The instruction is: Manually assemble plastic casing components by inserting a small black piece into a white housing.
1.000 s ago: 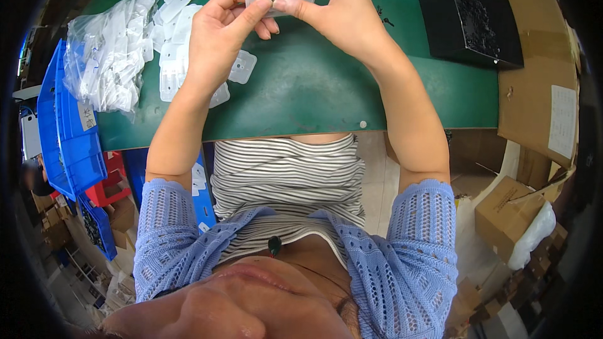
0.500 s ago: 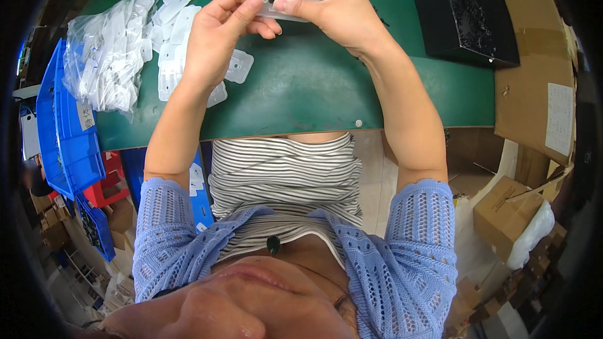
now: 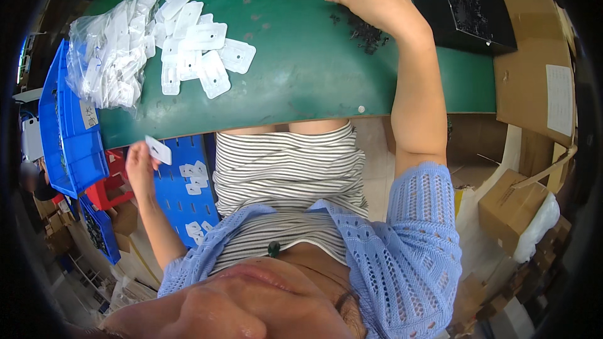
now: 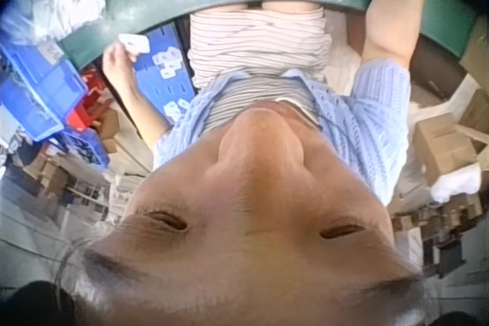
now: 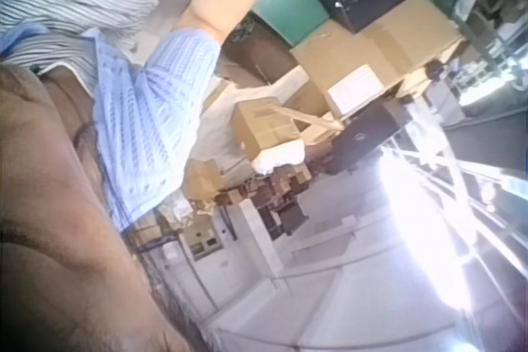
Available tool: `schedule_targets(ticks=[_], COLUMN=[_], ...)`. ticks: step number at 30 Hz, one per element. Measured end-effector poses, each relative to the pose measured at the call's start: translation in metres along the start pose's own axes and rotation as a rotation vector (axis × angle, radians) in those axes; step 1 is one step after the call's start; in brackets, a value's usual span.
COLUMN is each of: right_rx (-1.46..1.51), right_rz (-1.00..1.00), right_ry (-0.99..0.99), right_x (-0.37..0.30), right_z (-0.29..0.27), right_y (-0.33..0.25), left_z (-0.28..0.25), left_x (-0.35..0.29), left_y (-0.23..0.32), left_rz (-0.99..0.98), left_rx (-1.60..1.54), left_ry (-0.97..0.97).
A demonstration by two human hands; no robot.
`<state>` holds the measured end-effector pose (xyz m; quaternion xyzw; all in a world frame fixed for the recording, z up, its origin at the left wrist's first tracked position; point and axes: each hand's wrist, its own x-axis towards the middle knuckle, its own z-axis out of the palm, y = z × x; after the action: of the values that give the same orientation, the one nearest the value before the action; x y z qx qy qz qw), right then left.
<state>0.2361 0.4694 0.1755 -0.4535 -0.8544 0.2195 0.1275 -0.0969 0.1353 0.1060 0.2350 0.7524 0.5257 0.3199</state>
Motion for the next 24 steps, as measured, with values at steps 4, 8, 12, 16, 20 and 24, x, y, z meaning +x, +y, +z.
schedule_targets(ticks=[4,8,12,16,20,24], right_rx=[-0.100,-0.173,-0.211,-0.194,-0.151,-0.142], right_rz=[-0.069,-0.158,-0.139,-0.092,-0.131,-0.182], right_ry=[-0.125,-0.117,-0.172,-0.161,-0.093,-0.015], right_x=[0.005,0.004,0.004,0.005,0.006,0.006], right_z=[0.015,0.022,0.021,0.023,0.029,0.033], right_y=[0.007,0.009,0.003,-0.001,-0.006,0.002], left_z=[-0.066,-0.079,-0.073,-0.074,-0.090,0.008], left_x=[-0.035,-0.046,-0.041,-0.033,-0.035,-0.013], left_y=[-0.113,-0.193,-0.223,-0.232,-0.212,-0.004], left_rz=[-0.033,-0.219,-0.333,-0.424,0.111,-0.244], left_rx=[0.245,0.399,0.455,0.454,1.356,0.831], left_ry=[0.216,0.268,0.222,0.103,-0.060,-0.496])
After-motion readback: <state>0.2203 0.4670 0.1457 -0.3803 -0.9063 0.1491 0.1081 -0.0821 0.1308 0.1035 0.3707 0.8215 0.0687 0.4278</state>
